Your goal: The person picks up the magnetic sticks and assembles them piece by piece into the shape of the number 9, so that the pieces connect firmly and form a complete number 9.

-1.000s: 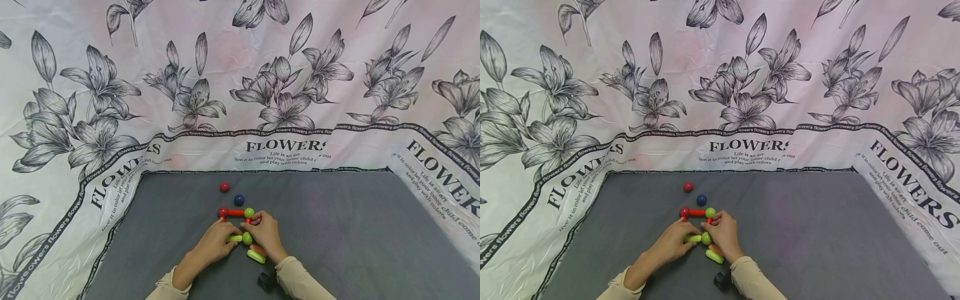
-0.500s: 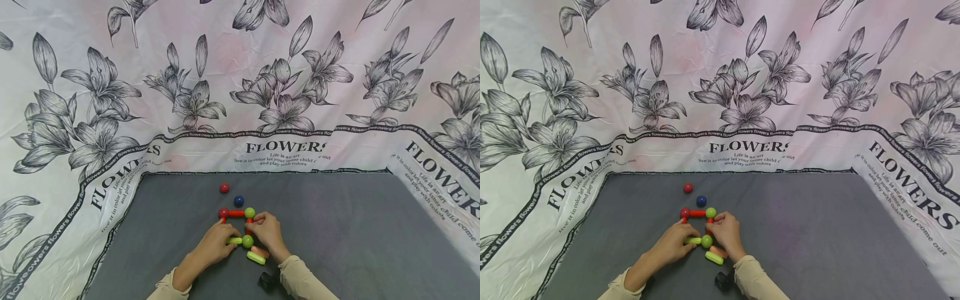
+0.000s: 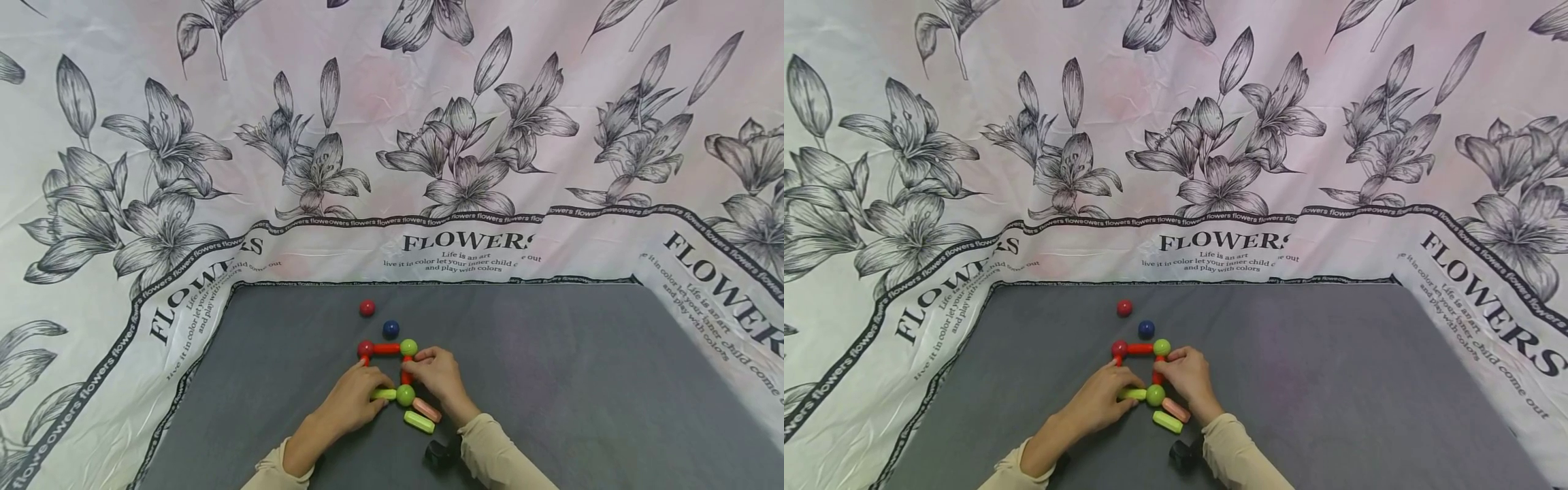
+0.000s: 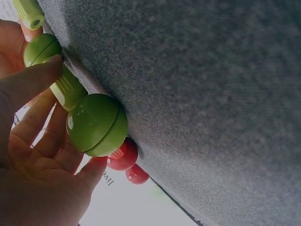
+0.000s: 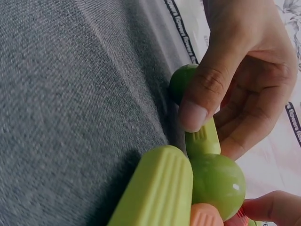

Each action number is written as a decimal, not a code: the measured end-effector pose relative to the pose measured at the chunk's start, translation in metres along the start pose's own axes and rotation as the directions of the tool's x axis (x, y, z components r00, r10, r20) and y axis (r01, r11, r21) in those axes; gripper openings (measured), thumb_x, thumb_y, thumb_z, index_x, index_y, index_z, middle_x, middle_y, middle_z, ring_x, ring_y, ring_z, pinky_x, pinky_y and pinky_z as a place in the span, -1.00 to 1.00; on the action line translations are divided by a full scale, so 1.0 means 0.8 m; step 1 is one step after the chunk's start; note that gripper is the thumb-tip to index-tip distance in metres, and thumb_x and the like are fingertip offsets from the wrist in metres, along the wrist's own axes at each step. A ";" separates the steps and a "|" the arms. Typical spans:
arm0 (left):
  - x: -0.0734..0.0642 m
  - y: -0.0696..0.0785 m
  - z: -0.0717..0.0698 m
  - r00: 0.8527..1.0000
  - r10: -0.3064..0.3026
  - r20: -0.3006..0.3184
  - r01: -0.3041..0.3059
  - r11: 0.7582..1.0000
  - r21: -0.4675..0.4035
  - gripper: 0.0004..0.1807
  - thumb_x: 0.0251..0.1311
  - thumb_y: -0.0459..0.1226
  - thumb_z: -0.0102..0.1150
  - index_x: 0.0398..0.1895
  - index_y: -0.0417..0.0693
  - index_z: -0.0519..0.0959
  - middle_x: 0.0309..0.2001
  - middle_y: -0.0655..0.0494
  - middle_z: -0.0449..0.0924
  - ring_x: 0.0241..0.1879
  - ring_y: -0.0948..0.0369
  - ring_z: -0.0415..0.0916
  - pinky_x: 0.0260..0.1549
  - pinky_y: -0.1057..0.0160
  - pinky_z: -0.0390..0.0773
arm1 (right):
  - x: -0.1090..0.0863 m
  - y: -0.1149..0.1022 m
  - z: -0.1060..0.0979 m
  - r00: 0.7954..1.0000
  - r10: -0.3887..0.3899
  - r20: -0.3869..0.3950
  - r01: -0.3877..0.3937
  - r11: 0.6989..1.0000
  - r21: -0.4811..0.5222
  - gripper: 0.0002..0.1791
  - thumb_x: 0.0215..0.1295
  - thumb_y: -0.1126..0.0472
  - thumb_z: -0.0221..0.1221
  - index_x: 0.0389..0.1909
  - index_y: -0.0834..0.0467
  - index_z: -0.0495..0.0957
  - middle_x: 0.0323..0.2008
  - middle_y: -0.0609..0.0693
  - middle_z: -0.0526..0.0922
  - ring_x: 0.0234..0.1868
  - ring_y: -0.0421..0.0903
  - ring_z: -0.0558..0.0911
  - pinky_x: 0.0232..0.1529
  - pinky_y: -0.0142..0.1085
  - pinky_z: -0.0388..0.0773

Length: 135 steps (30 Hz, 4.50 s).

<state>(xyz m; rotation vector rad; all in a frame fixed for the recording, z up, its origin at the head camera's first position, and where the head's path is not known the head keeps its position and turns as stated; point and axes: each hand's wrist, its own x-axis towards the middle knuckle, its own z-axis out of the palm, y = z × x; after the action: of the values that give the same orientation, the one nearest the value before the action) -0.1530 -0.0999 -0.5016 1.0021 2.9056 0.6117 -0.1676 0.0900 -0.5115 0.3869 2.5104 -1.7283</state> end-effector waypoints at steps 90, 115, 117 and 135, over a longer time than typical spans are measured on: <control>0.014 0.013 0.009 0.987 -0.103 -0.125 0.100 0.995 -0.030 -0.78 0.06 -0.28 0.46 -0.18 -0.02 0.75 -0.27 0.16 0.74 -0.19 0.22 0.65 0.27 -0.25 0.42 | -0.092 0.048 -0.012 0.992 -0.118 0.040 0.118 0.993 0.006 -0.78 0.32 0.06 0.30 -0.27 0.15 0.65 -0.52 -0.06 0.75 -0.60 -0.26 0.61 -0.58 -0.42 0.48; 0.012 0.013 0.007 0.986 -0.120 -0.112 0.116 0.992 -0.043 -0.77 0.06 -0.29 0.46 -0.18 -0.03 0.74 -0.27 0.14 0.73 -0.19 0.21 0.64 0.28 -0.27 0.40 | -0.100 0.045 0.008 0.986 -0.109 0.126 0.107 0.994 0.029 -0.71 0.35 0.01 0.27 -0.22 0.18 0.64 -0.49 -0.05 0.75 -0.57 -0.24 0.62 -0.56 -0.41 0.51; 0.012 0.013 0.007 0.986 -0.121 -0.112 0.116 0.992 -0.043 -0.78 0.06 -0.29 0.45 -0.18 -0.03 0.74 -0.27 0.14 0.73 -0.19 0.21 0.64 0.28 -0.27 0.39 | -0.099 0.045 0.008 0.990 -0.107 0.092 0.104 0.994 0.033 -0.72 0.35 0.02 0.27 -0.22 0.19 0.63 -0.50 -0.04 0.75 -0.58 -0.24 0.63 -0.56 -0.40 0.53; 0.013 0.015 0.005 0.987 -0.126 -0.097 0.122 0.991 -0.049 -0.78 0.07 -0.29 0.45 -0.18 -0.03 0.74 -0.28 0.15 0.73 -0.20 0.22 0.63 0.29 -0.27 0.38 | -0.085 0.044 0.011 0.992 -0.109 -0.069 0.110 0.994 0.011 -0.75 0.31 0.06 0.32 -0.19 0.16 0.60 -0.52 -0.05 0.75 -0.63 -0.24 0.64 -0.58 -0.40 0.56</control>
<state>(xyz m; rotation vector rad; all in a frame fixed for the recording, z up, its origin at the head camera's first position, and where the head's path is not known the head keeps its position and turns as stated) -0.1535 -0.0833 -0.4998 0.8010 2.9984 0.7338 -0.0940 0.0819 -0.5333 0.3198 2.6145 -1.8036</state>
